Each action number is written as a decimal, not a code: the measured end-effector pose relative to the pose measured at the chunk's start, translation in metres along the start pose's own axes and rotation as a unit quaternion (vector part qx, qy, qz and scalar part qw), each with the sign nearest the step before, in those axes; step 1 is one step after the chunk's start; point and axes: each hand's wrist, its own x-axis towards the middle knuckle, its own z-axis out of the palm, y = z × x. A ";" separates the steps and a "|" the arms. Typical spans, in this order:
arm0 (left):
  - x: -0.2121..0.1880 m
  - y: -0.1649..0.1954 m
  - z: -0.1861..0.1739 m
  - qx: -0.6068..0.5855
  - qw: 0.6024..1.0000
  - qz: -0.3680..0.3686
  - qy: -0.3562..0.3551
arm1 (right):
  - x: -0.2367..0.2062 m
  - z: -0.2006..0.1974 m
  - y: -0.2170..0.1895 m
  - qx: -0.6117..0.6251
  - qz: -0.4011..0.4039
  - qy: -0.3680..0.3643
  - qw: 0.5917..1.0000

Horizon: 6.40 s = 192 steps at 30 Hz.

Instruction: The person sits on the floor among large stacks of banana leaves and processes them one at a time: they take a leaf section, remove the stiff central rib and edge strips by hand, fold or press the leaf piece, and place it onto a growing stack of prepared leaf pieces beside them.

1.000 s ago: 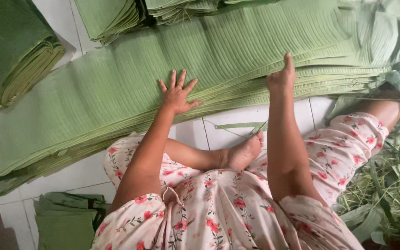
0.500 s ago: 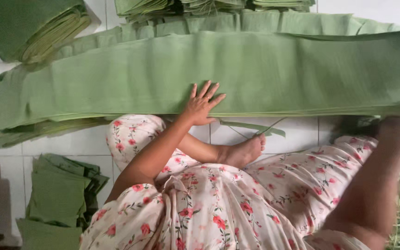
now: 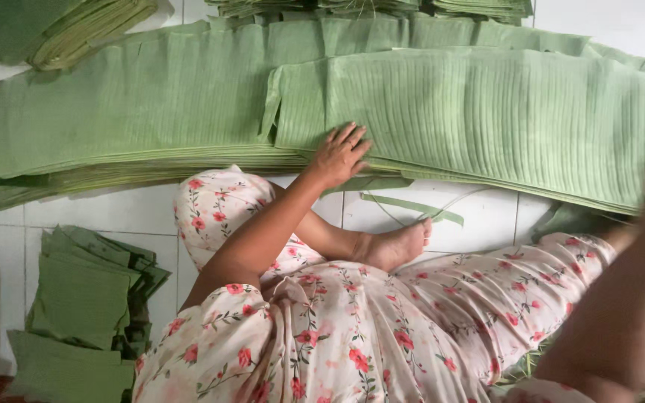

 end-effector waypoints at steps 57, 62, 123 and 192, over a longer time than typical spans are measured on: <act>0.047 -0.052 -0.007 0.000 1.000 -0.025 -0.003 | -0.156 0.278 -0.076 0.541 0.265 -0.132 0.787; 0.044 -0.052 -0.001 -0.022 0.997 -0.070 -0.022 | -0.185 0.265 -0.071 0.421 0.185 -0.123 0.880; 0.058 -0.085 -0.001 -0.421 0.805 -0.282 0.308 | -0.217 0.199 -0.069 0.428 0.376 -0.278 0.773; 0.061 -0.008 0.007 -0.022 1.000 0.022 -0.001 | -0.193 0.295 -0.095 0.352 0.350 -0.439 0.748</act>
